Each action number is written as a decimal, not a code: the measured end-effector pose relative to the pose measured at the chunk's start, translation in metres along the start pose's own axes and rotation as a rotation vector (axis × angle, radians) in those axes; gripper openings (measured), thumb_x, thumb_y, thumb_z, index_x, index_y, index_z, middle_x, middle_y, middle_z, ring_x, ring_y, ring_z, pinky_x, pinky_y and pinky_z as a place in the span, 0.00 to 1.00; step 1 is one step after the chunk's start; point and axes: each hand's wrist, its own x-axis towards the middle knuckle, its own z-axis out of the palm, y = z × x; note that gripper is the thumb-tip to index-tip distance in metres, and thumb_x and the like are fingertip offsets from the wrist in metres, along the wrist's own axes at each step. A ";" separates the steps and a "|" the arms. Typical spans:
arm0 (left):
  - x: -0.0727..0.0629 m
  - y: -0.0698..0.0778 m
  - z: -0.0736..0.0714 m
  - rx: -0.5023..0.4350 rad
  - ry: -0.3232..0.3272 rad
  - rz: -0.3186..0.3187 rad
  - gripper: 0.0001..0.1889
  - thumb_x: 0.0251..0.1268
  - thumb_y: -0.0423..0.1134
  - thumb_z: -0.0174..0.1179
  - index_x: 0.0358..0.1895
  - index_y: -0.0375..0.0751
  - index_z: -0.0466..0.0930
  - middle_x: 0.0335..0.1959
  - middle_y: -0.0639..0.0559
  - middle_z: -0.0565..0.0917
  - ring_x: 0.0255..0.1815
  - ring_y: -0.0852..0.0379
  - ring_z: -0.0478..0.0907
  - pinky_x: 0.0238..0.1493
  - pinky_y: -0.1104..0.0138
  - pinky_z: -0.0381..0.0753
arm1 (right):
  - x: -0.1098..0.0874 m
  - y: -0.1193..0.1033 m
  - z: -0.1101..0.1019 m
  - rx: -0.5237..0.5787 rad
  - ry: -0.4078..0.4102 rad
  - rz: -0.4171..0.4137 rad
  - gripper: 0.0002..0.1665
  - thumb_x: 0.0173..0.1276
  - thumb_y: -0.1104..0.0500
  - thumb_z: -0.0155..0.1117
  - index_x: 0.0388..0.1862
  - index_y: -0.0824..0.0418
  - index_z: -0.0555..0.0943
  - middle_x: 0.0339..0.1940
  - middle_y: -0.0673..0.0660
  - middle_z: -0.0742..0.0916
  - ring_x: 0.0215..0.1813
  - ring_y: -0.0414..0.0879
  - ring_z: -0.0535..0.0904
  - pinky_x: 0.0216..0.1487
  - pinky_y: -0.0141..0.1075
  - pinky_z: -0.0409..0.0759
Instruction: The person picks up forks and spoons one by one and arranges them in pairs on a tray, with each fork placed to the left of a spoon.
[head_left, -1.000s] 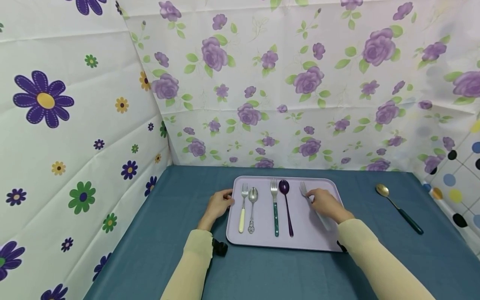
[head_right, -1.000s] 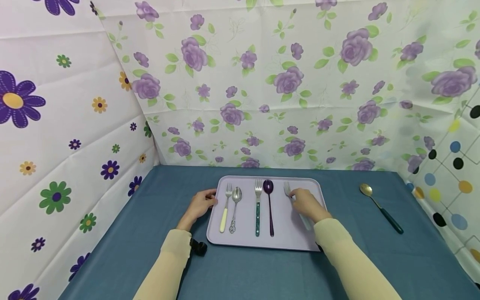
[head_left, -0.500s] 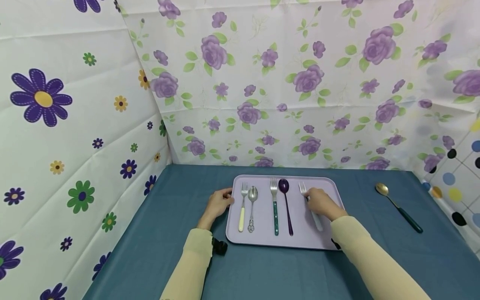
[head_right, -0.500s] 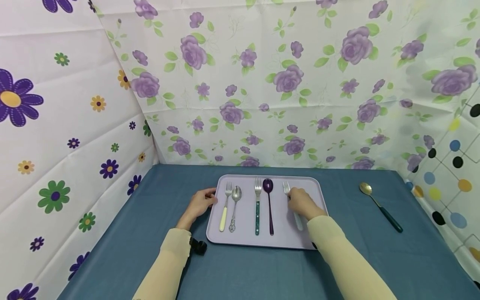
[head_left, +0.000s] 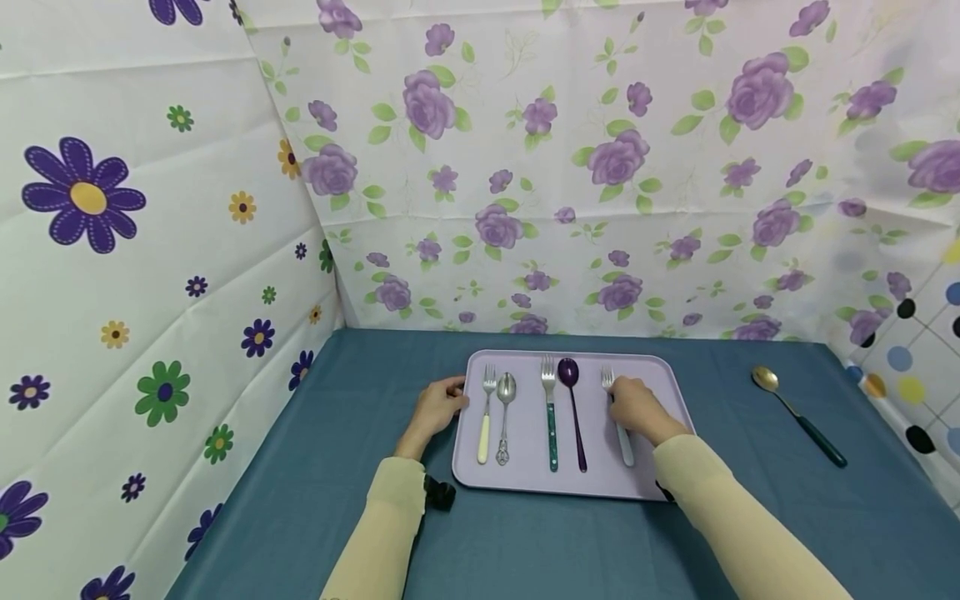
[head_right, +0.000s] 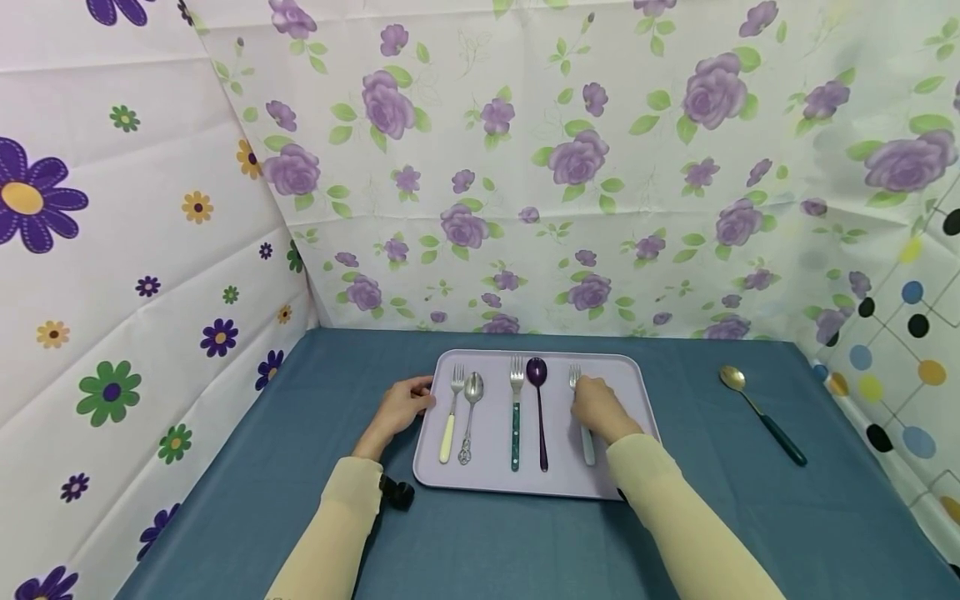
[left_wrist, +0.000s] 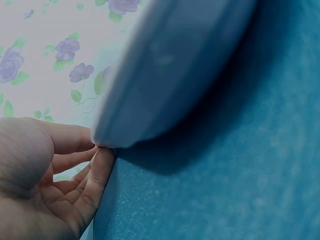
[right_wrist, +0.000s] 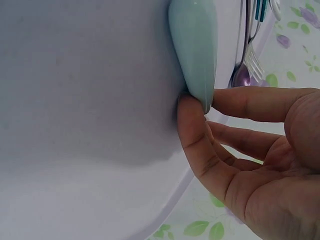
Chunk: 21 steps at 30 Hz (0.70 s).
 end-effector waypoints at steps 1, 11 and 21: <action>0.000 0.000 0.000 0.000 0.000 0.000 0.24 0.71 0.31 0.63 0.69 0.34 0.79 0.38 0.49 0.83 0.36 0.57 0.79 0.41 0.62 0.82 | -0.001 -0.002 0.000 0.005 -0.004 0.009 0.10 0.59 0.76 0.53 0.25 0.68 0.80 0.22 0.61 0.80 0.22 0.51 0.78 0.21 0.36 0.76; -0.001 0.001 0.000 0.000 0.001 0.005 0.24 0.71 0.31 0.63 0.69 0.33 0.78 0.38 0.48 0.83 0.36 0.57 0.80 0.41 0.62 0.82 | -0.006 -0.009 0.002 0.056 -0.030 0.099 0.09 0.64 0.76 0.53 0.31 0.71 0.81 0.27 0.66 0.81 0.21 0.52 0.82 0.19 0.37 0.81; -0.002 0.001 0.000 0.006 0.001 0.004 0.24 0.72 0.31 0.62 0.69 0.34 0.78 0.39 0.48 0.83 0.37 0.56 0.80 0.42 0.61 0.83 | -0.009 -0.010 0.003 0.053 -0.026 0.106 0.07 0.62 0.76 0.55 0.30 0.70 0.80 0.27 0.66 0.81 0.20 0.52 0.82 0.18 0.36 0.81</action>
